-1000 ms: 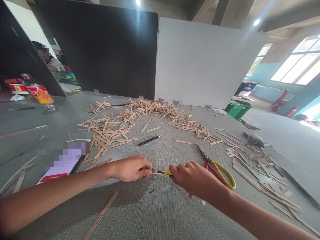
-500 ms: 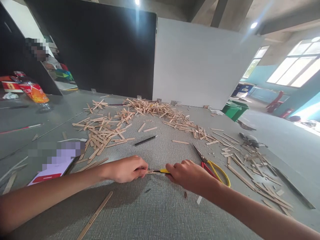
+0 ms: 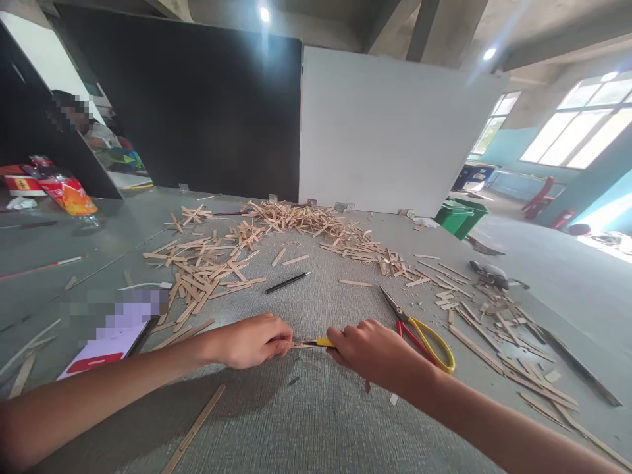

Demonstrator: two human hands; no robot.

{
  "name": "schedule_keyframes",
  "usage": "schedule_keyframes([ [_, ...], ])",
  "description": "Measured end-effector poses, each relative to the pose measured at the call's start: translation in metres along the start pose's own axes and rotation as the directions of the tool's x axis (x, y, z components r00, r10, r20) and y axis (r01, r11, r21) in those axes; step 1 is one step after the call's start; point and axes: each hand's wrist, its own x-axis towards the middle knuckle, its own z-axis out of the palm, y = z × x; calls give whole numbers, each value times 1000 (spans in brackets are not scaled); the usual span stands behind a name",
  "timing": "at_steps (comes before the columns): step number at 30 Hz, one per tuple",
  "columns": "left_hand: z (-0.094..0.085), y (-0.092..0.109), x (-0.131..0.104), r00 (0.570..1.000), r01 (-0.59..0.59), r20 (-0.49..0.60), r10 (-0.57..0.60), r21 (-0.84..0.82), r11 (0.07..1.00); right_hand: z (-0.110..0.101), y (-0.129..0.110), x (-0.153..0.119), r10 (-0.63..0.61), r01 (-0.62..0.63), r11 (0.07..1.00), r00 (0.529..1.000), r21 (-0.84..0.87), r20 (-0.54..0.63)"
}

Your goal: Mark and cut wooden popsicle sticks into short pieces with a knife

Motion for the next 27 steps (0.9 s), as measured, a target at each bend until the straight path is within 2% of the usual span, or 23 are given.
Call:
schedule_keyframes([
  [5,-2,1,-3,1000,26,-7,-26,8,1000,20,-23,-13,89,-93,995,984,-24,-157],
  [10,-4,-1,-3,997,81,-9,-82,-53,995,23,-38,-19,147,-148,989,979,3,-139],
  [15,-7,0,-6,996,90,32,-86,-156,984,21,-42,-21,197,-204,979,962,-18,-189],
  [19,-9,0,-9,999,45,26,-41,-192,980,21,-42,-19,223,-226,974,949,11,-224],
  [27,-9,-1,-5,999,-19,22,24,-197,980,28,-36,-22,154,-159,987,948,2,-279],
])
